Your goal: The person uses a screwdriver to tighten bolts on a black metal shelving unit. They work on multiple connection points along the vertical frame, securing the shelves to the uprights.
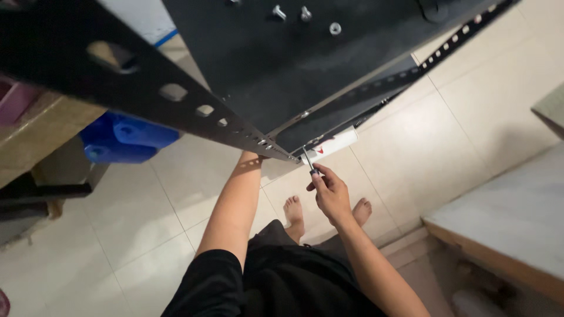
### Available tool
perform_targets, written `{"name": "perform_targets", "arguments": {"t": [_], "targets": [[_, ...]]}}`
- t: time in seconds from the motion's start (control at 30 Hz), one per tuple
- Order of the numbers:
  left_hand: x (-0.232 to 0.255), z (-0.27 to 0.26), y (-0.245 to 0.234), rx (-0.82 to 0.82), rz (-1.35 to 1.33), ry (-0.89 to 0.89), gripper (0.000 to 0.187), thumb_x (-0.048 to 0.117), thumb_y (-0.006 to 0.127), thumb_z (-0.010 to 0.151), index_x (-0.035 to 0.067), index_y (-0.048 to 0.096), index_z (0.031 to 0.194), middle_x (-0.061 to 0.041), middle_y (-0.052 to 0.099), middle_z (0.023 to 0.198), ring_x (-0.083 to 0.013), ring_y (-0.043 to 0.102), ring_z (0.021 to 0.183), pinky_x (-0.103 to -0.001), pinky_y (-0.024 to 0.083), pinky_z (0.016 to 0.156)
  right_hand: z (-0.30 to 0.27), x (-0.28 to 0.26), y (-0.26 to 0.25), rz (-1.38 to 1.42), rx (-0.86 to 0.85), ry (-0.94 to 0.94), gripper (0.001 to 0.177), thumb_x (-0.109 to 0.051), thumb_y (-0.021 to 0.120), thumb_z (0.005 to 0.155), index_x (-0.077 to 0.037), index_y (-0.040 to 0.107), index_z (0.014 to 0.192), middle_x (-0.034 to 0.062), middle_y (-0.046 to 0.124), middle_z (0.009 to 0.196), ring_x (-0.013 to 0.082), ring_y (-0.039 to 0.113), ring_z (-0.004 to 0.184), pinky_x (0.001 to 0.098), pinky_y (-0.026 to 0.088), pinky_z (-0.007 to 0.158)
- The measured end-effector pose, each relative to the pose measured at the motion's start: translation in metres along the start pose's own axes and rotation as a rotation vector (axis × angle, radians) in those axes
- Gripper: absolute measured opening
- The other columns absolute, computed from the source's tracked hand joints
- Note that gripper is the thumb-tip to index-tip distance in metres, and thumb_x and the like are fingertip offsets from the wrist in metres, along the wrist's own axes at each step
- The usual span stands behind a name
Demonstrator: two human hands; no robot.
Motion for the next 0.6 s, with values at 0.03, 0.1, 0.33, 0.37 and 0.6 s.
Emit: {"name": "perform_targets", "arguments": {"t": [0.03, 0.1, 0.33, 0.37, 0.6], "targets": [[0.0, 0.003, 0.001, -0.002, -0.018, 0.003, 0.016, 0.007, 0.063, 0.096, -0.001, 0.069, 0.109, -0.007, 0.068, 0.095, -0.0155, 0.063, 0.081, -0.029, 0.052, 0.07, -0.001, 0.003, 0.002, 0.021, 0.014, 0.002, 0.038, -0.019, 0.059, 0.101, -0.007, 0.064, 0.137, 0.0047, 0.071, 0.079, 0.004, 0.046, 0.051, 0.0223, 0.039, 0.046], [0.006, 0.012, 0.006, -0.008, -0.036, 0.007, 0.016, 0.007, 0.062, 0.096, -0.001, 0.069, 0.109, -0.007, 0.068, 0.095, -0.0156, 0.063, 0.08, -0.029, 0.052, 0.07, 0.0, 0.003, 0.004, 0.026, 0.045, -0.007, 0.038, -0.019, 0.059, 0.101, -0.007, 0.064, 0.136, 0.0042, 0.071, 0.079, 0.0036, 0.046, 0.052, 0.0218, 0.04, 0.047], [0.007, 0.018, 0.019, -0.027, -0.048, -0.011, 0.016, 0.008, 0.062, 0.096, -0.001, 0.068, 0.109, -0.007, 0.068, 0.095, -0.0158, 0.063, 0.08, -0.029, 0.052, 0.069, -0.006, 0.005, 0.007, 0.051, 0.088, -0.028, 0.037, -0.019, 0.06, 0.1, -0.008, 0.066, 0.135, 0.0036, 0.071, 0.078, 0.0038, 0.045, 0.053, 0.0218, 0.039, 0.048], [0.008, 0.02, 0.021, -0.029, -0.049, -0.014, 0.016, 0.008, 0.062, 0.096, -0.001, 0.068, 0.109, -0.007, 0.068, 0.095, -0.0159, 0.063, 0.08, -0.029, 0.052, 0.069, -0.006, 0.005, 0.007, 0.049, 0.09, -0.031, 0.036, -0.019, 0.06, 0.1, -0.007, 0.066, 0.134, 0.0035, 0.071, 0.078, 0.0037, 0.045, 0.053, 0.0217, 0.04, 0.048], [0.005, 0.019, 0.021, -0.025, -0.056, -0.028, 0.016, 0.008, 0.061, 0.097, -0.001, 0.068, 0.108, -0.007, 0.068, 0.094, -0.0162, 0.062, 0.08, -0.029, 0.052, 0.069, -0.006, 0.006, 0.009, 0.166, 0.063, -0.006, 0.036, -0.017, 0.06, 0.1, -0.006, 0.067, 0.133, 0.006, 0.07, 0.077, 0.0038, 0.045, 0.049, 0.0221, 0.036, 0.043]]}}
Point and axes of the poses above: each hand's wrist, its own z-axis towards the middle knuckle, its own y-axis out of the palm, x = y × z, the point moved 5 cm from there along z, towards the middle knuckle
